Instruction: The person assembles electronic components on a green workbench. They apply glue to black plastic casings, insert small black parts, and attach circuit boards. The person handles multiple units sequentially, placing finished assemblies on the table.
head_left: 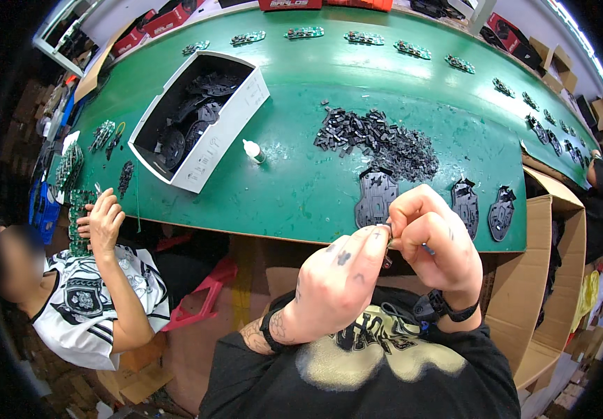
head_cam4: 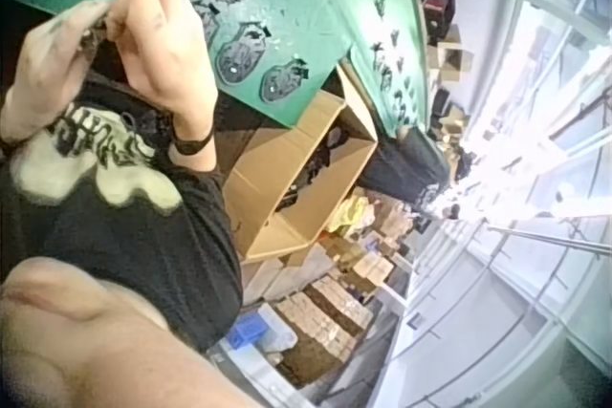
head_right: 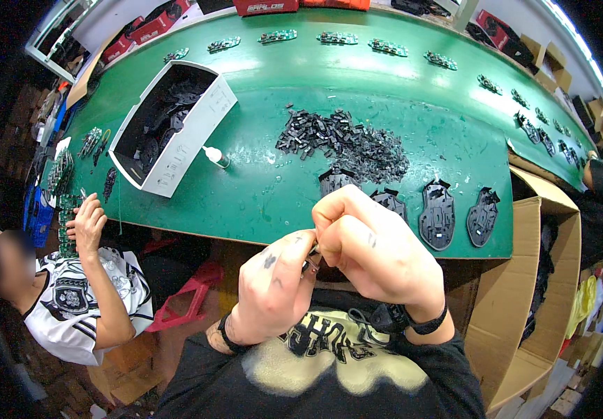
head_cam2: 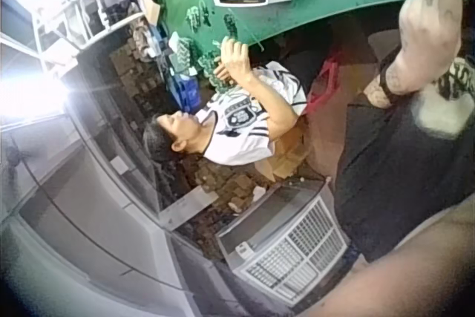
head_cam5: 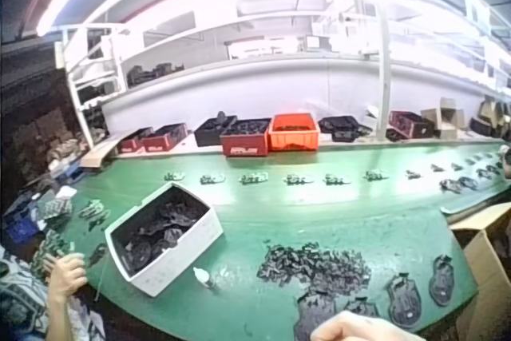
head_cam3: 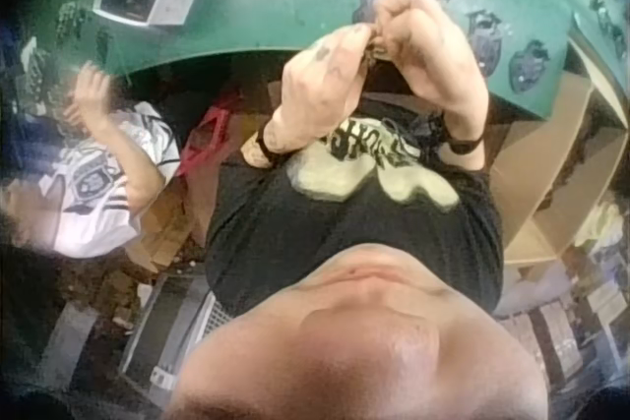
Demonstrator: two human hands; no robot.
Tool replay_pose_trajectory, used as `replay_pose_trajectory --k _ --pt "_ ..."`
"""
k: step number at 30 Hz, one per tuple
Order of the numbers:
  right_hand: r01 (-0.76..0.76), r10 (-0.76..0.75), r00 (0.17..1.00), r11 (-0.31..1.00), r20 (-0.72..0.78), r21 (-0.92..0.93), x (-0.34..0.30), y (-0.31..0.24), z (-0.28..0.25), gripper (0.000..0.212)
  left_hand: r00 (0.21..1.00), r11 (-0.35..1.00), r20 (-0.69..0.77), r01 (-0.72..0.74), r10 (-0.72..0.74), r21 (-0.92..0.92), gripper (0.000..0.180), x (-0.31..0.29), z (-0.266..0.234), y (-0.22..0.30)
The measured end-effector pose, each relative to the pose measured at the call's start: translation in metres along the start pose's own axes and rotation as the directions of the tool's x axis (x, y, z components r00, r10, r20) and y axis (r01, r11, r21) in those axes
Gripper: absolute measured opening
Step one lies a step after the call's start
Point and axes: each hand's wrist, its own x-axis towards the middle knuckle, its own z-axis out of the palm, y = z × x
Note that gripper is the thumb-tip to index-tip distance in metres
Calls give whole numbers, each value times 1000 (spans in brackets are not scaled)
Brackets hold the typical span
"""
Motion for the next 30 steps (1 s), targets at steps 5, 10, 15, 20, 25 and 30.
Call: replay_pose_trajectory --k 5,10,15,20,25,30 --pt "6 -6 1000 1000 2 -21 1 2 -5 29 1000 1000 18 3 -3 3 45 4 2 0" --pt "-12 12 999 1000 33 5 6 2 -3 27 1000 1000 -9 -7 7 21 45 1 2 -4" --pt "29 -38 998 989 -56 -147 6 -4 12 19 998 991 -6 68 -68 114 40 -9 0 7" --pt "-140 162 961 984 -223 114 -17 33 10 14 990 997 -130 61 -56 37 38 4 12 -10" --pt "105 -104 988 994 -115 -2 -1 50 22 21 958 975 -260 162 -119 150 32 -11 -7 -1" --pt "198 -193 966 980 -173 16 8 53 28 24 950 960 -293 179 -111 216 28 -13 -17 2"
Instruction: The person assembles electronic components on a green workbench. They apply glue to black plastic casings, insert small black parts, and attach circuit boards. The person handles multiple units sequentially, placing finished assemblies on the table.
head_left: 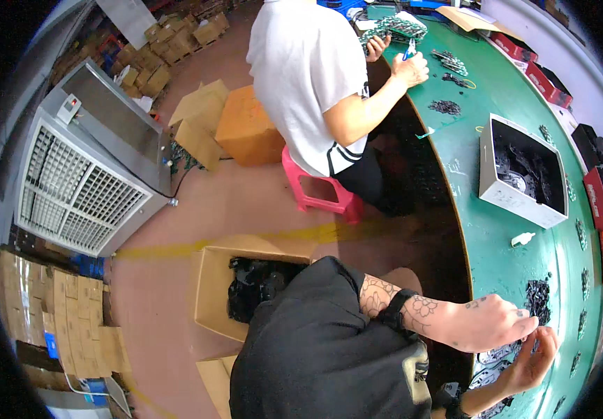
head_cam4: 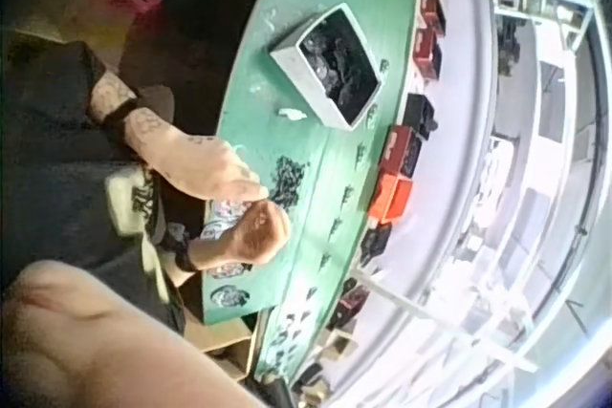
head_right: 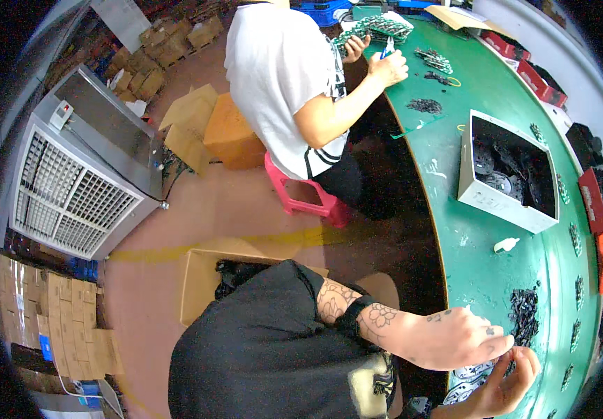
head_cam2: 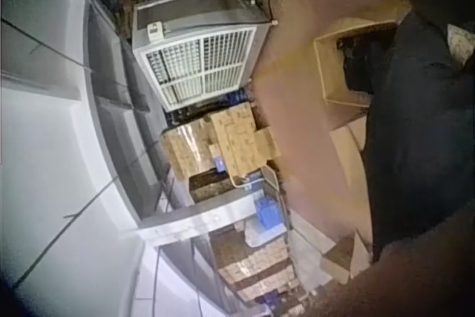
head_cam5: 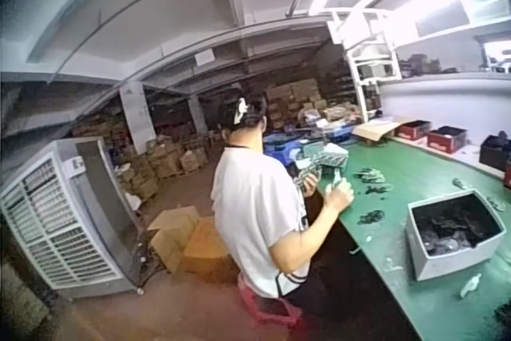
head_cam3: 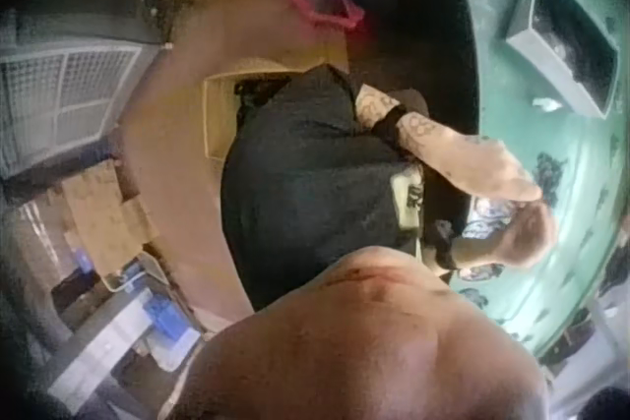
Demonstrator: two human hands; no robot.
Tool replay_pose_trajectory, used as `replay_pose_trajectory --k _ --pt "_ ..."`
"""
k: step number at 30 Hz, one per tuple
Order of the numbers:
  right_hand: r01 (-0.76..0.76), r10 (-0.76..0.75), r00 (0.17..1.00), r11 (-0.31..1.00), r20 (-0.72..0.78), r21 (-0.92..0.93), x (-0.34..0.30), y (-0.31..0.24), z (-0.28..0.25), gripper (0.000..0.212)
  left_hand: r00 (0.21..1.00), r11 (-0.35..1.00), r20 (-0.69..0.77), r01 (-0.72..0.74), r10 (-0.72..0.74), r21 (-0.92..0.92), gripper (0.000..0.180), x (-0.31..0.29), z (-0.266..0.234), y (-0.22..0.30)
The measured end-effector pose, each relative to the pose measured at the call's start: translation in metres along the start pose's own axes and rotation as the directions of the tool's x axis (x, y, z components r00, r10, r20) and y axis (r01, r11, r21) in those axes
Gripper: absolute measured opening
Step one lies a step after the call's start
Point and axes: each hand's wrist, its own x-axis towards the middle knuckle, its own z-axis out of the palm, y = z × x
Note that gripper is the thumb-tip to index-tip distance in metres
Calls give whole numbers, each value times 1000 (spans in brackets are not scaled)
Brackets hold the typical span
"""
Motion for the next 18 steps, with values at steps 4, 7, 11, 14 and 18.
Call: replay_pose_trajectory --k 4,7,11,14,18 --pt "42 -41 999 998 10 -56 3 -13 9 24 999 999 21 33 -32 -17 27 -3 -6 0" --pt "79 -91 994 982 -65 -170 0 -22 19 22 998 999 29 48 -47 -15 26 -4 -8 3" --pt "39 -62 995 959 -73 -280 -5 -24 20 19 997 997 42 65 -63 -47 26 -6 -8 4" --pt "17 -26 999 970 -32 -242 -6 -21 15 19 997 997 42 64 -62 -45 24 -8 -9 4" --pt "-45 47 999 984 8 -173 -5 -20 10 20 999 999 28 38 -38 -4 26 -10 -5 4"
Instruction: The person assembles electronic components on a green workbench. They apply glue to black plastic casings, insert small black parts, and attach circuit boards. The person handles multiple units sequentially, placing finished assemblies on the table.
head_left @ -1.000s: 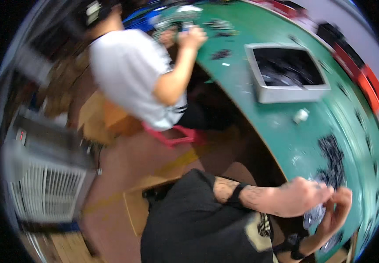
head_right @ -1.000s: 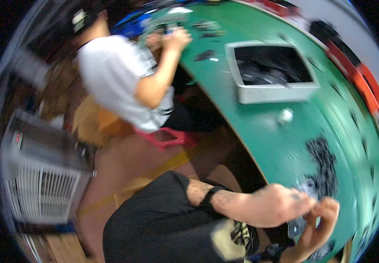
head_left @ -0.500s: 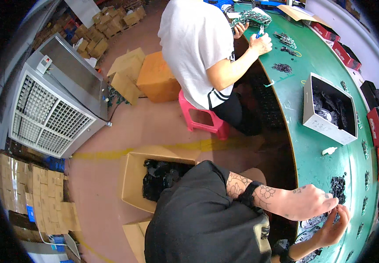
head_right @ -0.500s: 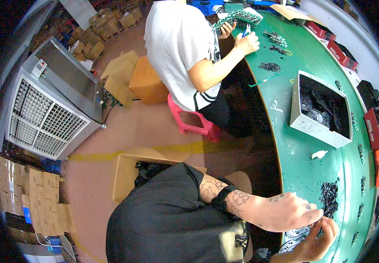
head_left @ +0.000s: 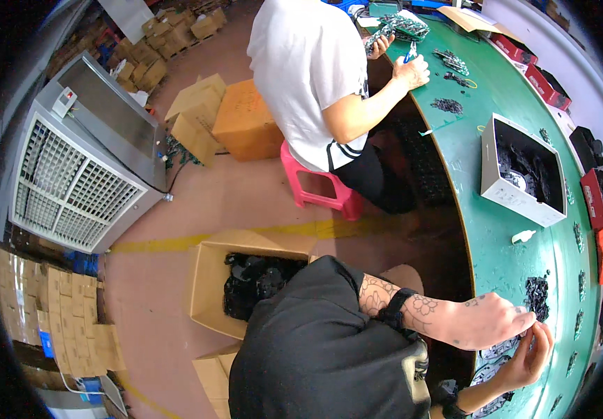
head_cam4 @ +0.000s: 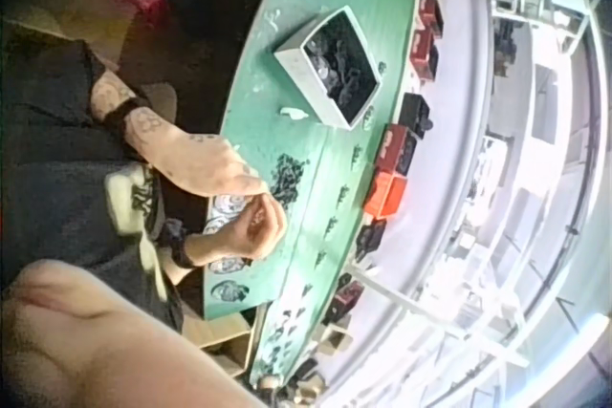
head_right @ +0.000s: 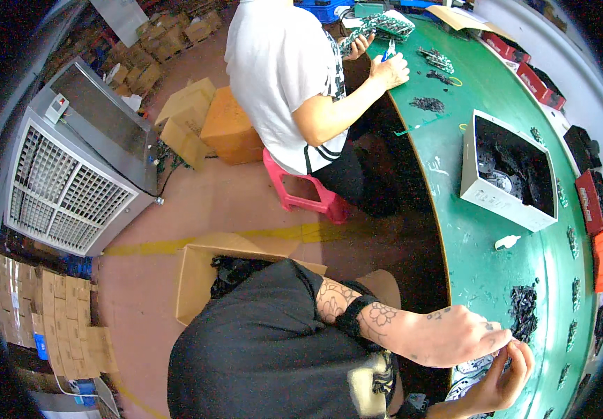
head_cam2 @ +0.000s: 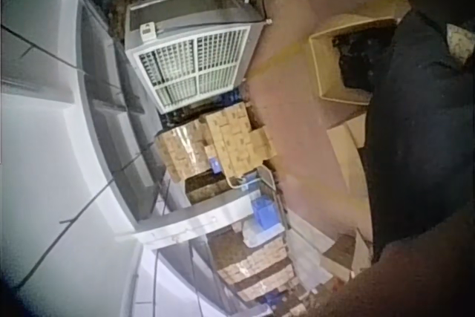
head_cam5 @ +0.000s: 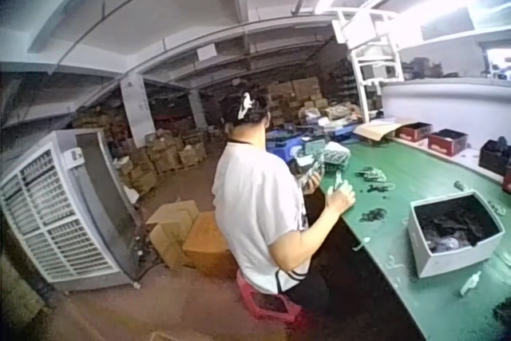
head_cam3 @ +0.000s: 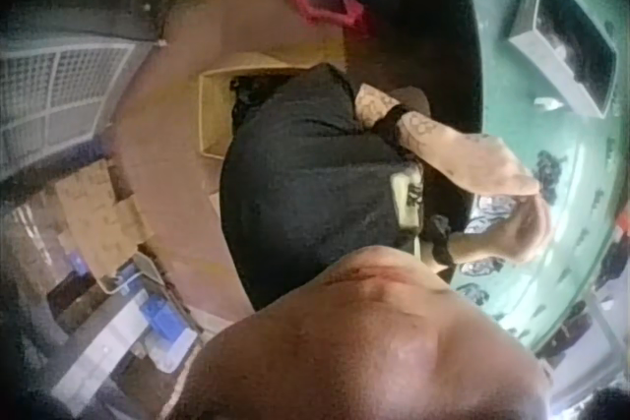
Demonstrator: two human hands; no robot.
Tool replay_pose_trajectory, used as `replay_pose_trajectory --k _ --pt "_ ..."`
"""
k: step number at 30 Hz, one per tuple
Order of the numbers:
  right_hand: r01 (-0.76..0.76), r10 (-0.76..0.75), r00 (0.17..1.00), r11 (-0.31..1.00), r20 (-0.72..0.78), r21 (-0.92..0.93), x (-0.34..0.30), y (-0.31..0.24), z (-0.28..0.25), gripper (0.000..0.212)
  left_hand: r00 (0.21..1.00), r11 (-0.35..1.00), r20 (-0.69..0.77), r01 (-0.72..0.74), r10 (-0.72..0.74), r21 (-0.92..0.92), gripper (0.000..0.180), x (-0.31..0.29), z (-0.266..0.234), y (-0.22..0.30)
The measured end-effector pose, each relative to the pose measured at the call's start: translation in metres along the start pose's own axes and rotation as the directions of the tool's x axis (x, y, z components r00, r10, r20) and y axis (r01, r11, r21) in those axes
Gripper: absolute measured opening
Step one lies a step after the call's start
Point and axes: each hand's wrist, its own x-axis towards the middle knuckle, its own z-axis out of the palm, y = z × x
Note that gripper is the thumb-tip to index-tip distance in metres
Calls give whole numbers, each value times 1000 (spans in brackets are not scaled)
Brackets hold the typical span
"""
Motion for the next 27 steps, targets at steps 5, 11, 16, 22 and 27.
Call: replay_pose_trajectory --k 5,11,16,22,27 --pt "-16 12 998 997 60 71 -3 6 -6 22 999 1000 42 -19 20 -14 33 -2 0 -2" --pt "-90 77 981 994 178 69 -1 18 -23 20 992 999 125 -39 35 31 29 0 6 -2" --pt "-120 108 972 992 208 49 -1 18 -29 18 989 998 135 -58 53 34 27 -1 9 0" --pt "-127 129 952 992 277 -27 2 5 -35 18 973 998 224 -55 50 16 27 -2 11 1" --pt "-96 140 947 982 291 -160 13 -18 -38 21 973 993 200 -117 118 -19 37 -1 17 1"
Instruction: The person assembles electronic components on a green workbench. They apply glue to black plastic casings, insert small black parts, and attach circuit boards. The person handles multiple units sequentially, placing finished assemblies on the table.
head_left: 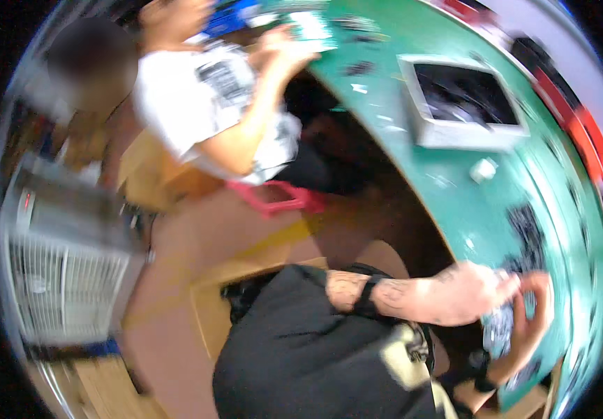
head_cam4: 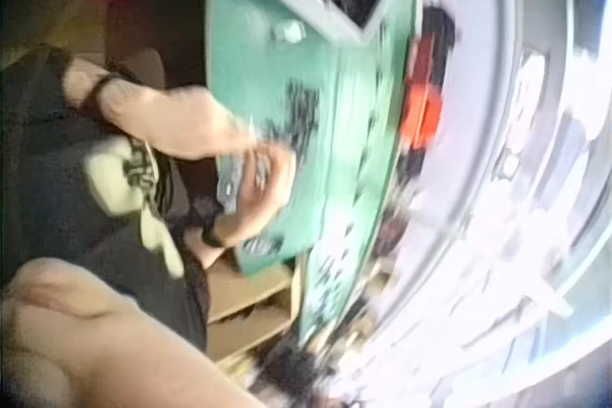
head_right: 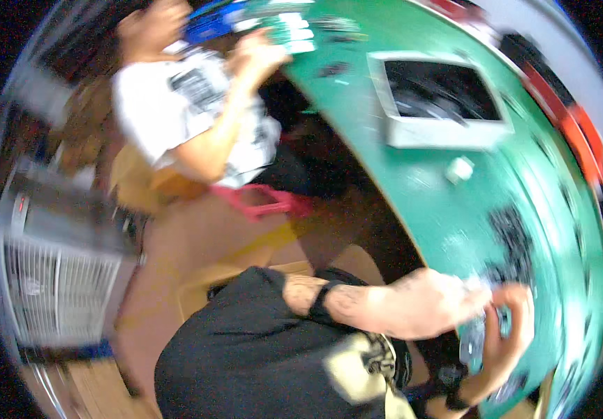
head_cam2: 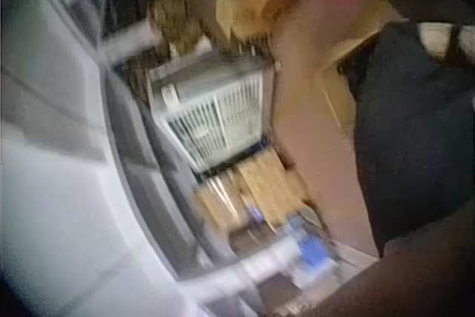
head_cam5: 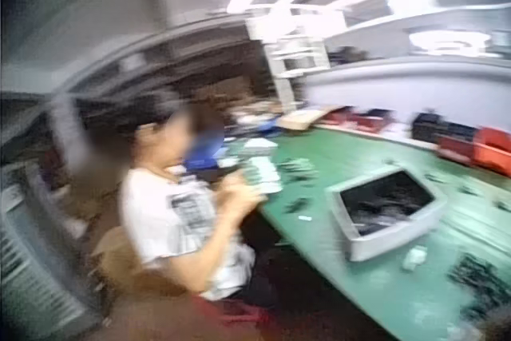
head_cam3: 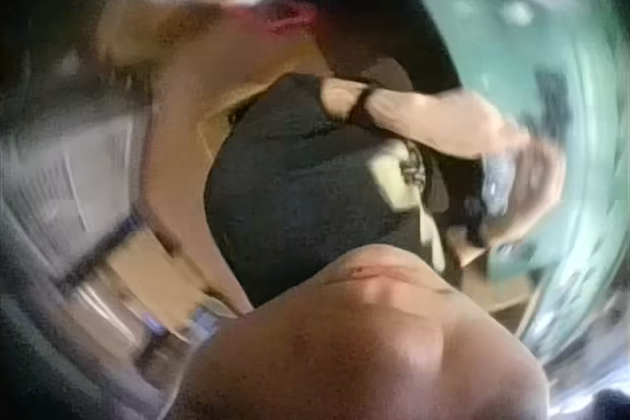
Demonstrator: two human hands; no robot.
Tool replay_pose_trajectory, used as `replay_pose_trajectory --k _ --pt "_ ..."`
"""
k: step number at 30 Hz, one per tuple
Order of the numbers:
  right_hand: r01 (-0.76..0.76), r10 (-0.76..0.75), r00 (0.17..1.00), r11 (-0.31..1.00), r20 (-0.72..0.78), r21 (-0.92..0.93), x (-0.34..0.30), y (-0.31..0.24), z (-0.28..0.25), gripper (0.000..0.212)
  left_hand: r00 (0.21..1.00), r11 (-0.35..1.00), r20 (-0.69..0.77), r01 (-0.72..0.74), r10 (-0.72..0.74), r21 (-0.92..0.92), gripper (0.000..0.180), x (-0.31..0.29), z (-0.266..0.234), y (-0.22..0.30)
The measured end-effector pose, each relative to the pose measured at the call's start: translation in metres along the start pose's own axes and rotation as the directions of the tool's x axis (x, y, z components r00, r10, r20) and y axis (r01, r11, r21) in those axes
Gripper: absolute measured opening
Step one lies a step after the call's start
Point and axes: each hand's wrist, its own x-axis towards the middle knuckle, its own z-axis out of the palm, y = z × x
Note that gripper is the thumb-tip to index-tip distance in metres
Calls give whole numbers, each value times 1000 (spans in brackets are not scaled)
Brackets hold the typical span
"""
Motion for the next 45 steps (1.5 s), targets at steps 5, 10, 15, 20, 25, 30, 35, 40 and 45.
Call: replay_pose_trajectory --k 5,10,15,20,25,30,35,40,45 --pt "-17 -2 985 994 172 111 15 -3 -5 22 1000 970 -17 16 -21 -244 41 -6 3 -10" --pt "70 -61 995 990 -79 121 4 0 -14 23 1000 941 -5 -2 1 -339 39 14 7 -5" --pt "86 -57 959 992 -279 95 -6 -3 -3 28 999 934 -7 -51 52 -355 40 16 7 -5" --pt "154 -94 897 982 -431 106 -13 -8 11 27 998 927 -3 -64 67 -370 45 16 6 -5" --pt "167 -91 877 978 -471 123 -14 -8 12 32 996 922 -21 -87 86 -378 46 18 8 -4" --pt "197 -129 858 977 -498 85 -18 -7 12 34 994 922 -54 -112 99 -371 44 19 14 -5" --pt "215 -185 849 977 -494 4 -21 -9 9 32 995 911 -29 -99 95 -400 45 21 12 -2" --pt "212 -200 837 977 -509 -35 -24 -10 10 33 997 908 7 -68 78 -414 48 24 8 1" --pt "199 -191 839 979 -510 -39 -23 -11 9 35 997 907 4 -71 80 -416 47 26 8 2"
